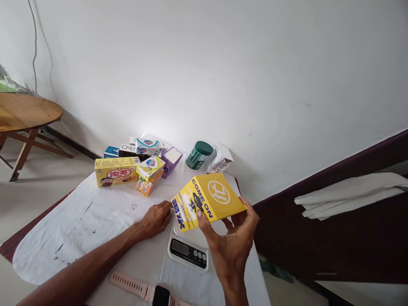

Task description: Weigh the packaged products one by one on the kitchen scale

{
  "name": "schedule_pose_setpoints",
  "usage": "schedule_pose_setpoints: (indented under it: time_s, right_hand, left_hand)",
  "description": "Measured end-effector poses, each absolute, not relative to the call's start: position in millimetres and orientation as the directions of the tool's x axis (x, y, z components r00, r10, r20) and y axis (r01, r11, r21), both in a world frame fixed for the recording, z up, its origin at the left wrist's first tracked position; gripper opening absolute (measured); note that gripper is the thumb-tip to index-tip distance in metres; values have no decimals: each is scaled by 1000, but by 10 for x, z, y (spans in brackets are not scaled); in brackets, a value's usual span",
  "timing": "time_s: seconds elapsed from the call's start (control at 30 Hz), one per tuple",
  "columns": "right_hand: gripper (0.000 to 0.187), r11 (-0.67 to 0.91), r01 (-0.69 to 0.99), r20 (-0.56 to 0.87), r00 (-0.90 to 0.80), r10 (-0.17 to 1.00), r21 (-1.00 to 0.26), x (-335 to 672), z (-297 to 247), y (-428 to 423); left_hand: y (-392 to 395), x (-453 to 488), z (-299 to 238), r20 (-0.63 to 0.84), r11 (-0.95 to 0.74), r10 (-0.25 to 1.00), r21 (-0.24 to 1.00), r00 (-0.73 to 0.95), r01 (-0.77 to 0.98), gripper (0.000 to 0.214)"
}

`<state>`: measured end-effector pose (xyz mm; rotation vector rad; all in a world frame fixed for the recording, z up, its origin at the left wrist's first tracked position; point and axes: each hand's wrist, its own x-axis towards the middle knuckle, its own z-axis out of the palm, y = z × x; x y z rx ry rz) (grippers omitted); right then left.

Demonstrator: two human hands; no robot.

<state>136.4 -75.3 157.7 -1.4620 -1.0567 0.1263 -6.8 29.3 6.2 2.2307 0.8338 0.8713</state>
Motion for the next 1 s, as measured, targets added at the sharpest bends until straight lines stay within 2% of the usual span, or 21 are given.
schedule_pose_setpoints:
  time_s: [0.13, 0.27, 0.5, 0.57, 0.7, 0.87, 1.0]
  right_hand:
    - [92, 58, 539, 444, 623, 644, -840, 1648, 1309, -744]
    - [96, 41, 521, 420, 636, 647, -852, 1741, 1199, -752]
    - [124, 34, 505, 381, 604, 700, -863, 1699, 1119, -826]
    - [118, 25, 496, 371, 614, 696, -868, 1687, 1050, -848]
    - [87, -67, 491, 314, 650, 692, -868, 1712, 915, -853]
    - [77, -22, 397, 267, 658, 704, -918, 1876, 973, -870]
    - [78, 16, 358, 292, 734, 613, -934, 2285, 1189, -809]
  left_hand:
    - [279, -71, 109, 332, -617, 725, 703, 603, 355, 32]
    - [274, -65, 142, 309, -606, 733, 701, 606, 375, 32]
    - [266, -57, 181, 308, -604, 736, 702, 603, 377, 31]
    - [266, -52, 190, 306, -598, 740, 706, 599, 379, 31]
    - [272, -45, 213, 289, -586, 743, 717, 603, 379, 31]
    - [270, -49, 242, 288, -587, 737, 721, 611, 368, 29]
    - [261, -48, 243, 276, -589, 737, 710, 617, 385, 28]
